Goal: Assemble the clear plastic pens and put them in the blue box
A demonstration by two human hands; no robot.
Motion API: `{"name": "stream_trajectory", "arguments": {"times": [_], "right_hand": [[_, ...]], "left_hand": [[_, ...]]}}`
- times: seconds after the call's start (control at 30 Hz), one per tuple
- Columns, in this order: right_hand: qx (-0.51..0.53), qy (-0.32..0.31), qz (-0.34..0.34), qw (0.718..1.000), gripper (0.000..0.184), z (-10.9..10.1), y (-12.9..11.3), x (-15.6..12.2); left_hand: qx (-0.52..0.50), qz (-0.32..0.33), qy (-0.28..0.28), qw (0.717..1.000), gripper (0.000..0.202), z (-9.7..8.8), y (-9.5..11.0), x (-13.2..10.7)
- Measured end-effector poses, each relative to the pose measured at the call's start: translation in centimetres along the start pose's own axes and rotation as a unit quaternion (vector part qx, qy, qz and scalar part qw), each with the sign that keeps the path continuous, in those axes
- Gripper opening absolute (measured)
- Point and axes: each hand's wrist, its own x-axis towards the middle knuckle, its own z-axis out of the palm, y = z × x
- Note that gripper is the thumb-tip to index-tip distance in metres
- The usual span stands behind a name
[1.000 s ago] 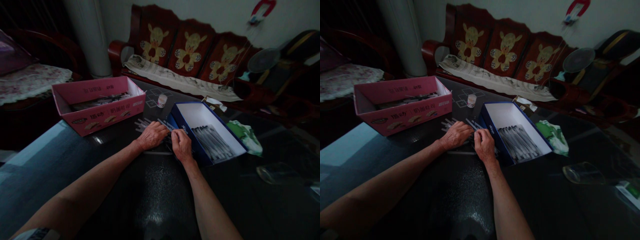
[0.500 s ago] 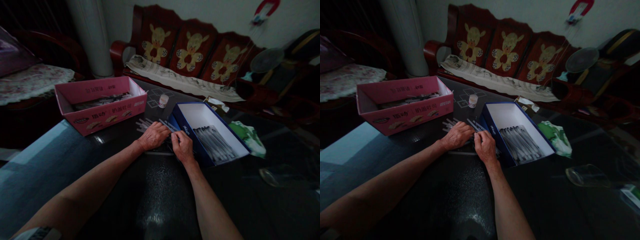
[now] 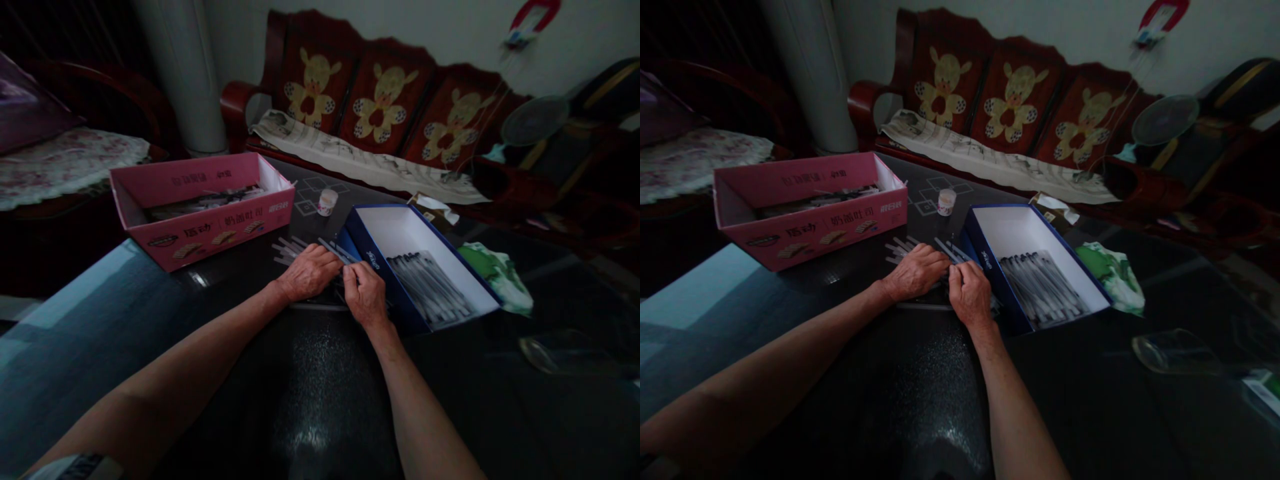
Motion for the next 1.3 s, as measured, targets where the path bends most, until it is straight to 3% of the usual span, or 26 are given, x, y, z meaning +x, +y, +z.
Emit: {"name": "stream_trajectory", "arguments": {"times": [0.1,0.2,0.3,0.4,0.47,0.63,0.7,0.73,0.77,0.83,0.9,1.0,1.07,1.17,1.3], "right_hand": [[0.005,0.003,0.004,1.0,0.03,0.1,0.1,0.0],[-0.003,0.035,0.031,0.999,0.034,-0.1,0.4,0.2],[0.016,0.097,0.107,0.989,0.036,-0.5,0.8,0.4],[0.081,0.111,0.159,0.978,0.035,-0.6,0.8,0.4],[0.117,0.083,0.152,0.978,0.034,-0.4,0.2,0.2],[0.168,-0.036,0.062,0.983,0.029,0.1,-1.8,0.0],[0.175,-0.072,0.043,0.981,0.028,-0.3,-1.7,0.3],[0.171,-0.075,0.047,0.981,0.027,-0.8,-1.4,0.5],[0.16,-0.07,0.059,0.983,0.025,-1.3,-0.9,0.7],[0.121,-0.064,0.088,0.987,0.021,-2.6,0.4,1.0],[0.082,-0.1,0.1,0.987,0.017,-4.0,1.7,1.1],[0.041,-0.184,0.093,0.978,0.013,-5.3,2.9,0.7],[0.029,-0.216,0.08,0.973,0.013,-5.6,3.2,0.5],[0.017,-0.215,0.053,0.975,0.016,-5.8,3.4,0.3],[0.003,-0.205,0.054,0.977,0.016,-6.7,3.6,0.4]], "left_hand": [[0.001,0.004,0.005,1.0,0.031,-0.1,0.0,0.0],[-0.006,-0.02,0.064,0.998,0.028,-0.5,0.2,0.0],[-0.039,-0.109,0.153,0.981,0.028,-0.7,0.4,-0.1],[-0.159,-0.213,0.189,0.945,0.034,-0.4,0.4,-0.1],[-0.288,-0.281,0.192,0.895,0.038,0.0,0.3,0.0],[-0.58,-0.378,0.186,0.698,0.04,0.0,-0.3,0.9],[-0.638,-0.384,0.172,0.645,0.038,-0.3,-0.8,1.1],[-0.651,-0.384,0.168,0.633,0.037,-0.5,-1.1,1.2],[-0.651,-0.384,0.164,0.634,0.036,-0.6,-1.4,1.1],[-0.613,-0.378,0.155,0.676,0.037,-0.8,-2.0,0.9],[-0.522,-0.355,0.135,0.764,0.038,-0.7,-2.4,0.5],[-0.301,-0.274,0.105,0.907,0.036,-0.5,-2.4,-0.1],[-0.153,-0.221,0.089,0.959,0.032,-0.4,-2.2,-0.4],[-0.026,-0.193,0.071,0.978,0.032,-0.2,-1.8,-0.7],[0.019,-0.202,0.07,0.977,0.035,-0.1,-1.7,-0.9]]}}
